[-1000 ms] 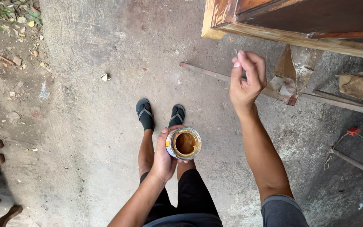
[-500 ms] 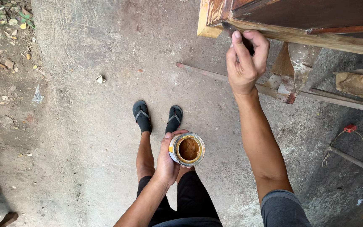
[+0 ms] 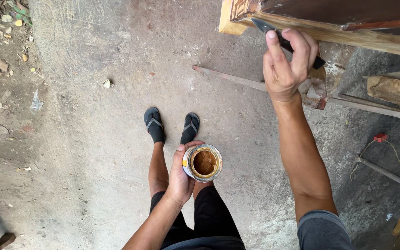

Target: The person applies wood filler to a wooden cabinet, scooping wood filler from a can using a small blade and spreading it over gaps and imperfections on the wooden surfaces.

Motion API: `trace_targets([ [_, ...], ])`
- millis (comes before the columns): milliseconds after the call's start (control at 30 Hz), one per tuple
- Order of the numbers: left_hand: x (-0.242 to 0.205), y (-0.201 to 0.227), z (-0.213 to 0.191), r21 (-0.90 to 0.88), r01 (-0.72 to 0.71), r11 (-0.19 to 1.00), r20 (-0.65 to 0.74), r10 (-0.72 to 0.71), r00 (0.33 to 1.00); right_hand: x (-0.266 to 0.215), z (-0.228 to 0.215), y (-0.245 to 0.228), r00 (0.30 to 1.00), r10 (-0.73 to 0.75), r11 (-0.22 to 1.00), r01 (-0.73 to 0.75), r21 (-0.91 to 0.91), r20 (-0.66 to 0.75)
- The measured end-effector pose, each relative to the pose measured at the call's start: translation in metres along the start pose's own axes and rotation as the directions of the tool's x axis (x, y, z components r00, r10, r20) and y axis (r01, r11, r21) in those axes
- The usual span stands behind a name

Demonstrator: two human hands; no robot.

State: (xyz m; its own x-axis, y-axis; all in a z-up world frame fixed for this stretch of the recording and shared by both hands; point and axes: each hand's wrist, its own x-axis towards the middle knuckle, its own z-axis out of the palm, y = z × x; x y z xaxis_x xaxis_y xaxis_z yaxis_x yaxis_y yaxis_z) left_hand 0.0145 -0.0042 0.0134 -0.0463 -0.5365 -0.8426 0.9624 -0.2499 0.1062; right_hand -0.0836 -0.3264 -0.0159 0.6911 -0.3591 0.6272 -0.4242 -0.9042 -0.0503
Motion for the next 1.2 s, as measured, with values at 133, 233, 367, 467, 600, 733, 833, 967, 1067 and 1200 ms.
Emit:
trace_targets([
  [133,0.0,-0.001,0.002,-0.002,-0.014,1.0,0.007,0.014,1.0,0.007,0.0,0.0,0.999,-0.023,0.999,0.024,-0.023,0.049],
  [233,0.0,-0.001,0.0,-0.013,-0.01,1.0,0.008,0.01,1.0,0.004,0.002,-0.002,0.995,-0.002,1.0,0.001,0.009,0.096],
  [367,0.0,0.0,-0.006,-0.004,-0.027,1.0,0.006,0.027,1.0,-0.004,0.007,-0.002,0.999,-0.001,1.0,0.0,0.03,0.04],
  [467,0.001,-0.002,-0.01,-0.013,-0.034,0.999,0.003,0.034,0.999,-0.003,0.018,0.006,0.999,0.008,1.0,-0.009,0.018,0.031],
  [600,0.003,-0.003,-0.01,-0.018,-0.038,0.999,-0.001,0.038,0.999,-0.001,0.007,-0.005,0.994,0.011,0.999,-0.014,0.031,0.107],
  [733,0.004,-0.003,-0.011,-0.025,-0.041,0.999,0.006,0.041,0.999,0.006,0.0,-0.006,0.999,0.013,0.999,-0.014,0.037,0.048],
  [833,0.005,-0.001,-0.007,-0.015,-0.049,0.999,0.007,0.049,0.999,0.007,0.004,-0.004,0.997,0.0,1.0,-0.001,0.02,0.075],
  [967,0.004,0.003,-0.004,0.017,-0.027,0.999,-0.015,0.027,1.0,-0.008,0.019,0.0,0.996,0.008,1.0,-0.008,0.004,0.093],
  [1067,0.004,0.004,-0.004,0.015,-0.021,1.0,-0.023,0.021,1.0,-0.019,0.029,0.003,0.991,0.018,1.0,-0.015,-0.025,0.129],
  [1200,0.006,0.002,-0.008,-0.001,-0.022,1.0,-0.03,0.022,0.999,-0.024,0.025,0.005,0.99,-0.012,1.0,0.01,0.011,0.138],
])
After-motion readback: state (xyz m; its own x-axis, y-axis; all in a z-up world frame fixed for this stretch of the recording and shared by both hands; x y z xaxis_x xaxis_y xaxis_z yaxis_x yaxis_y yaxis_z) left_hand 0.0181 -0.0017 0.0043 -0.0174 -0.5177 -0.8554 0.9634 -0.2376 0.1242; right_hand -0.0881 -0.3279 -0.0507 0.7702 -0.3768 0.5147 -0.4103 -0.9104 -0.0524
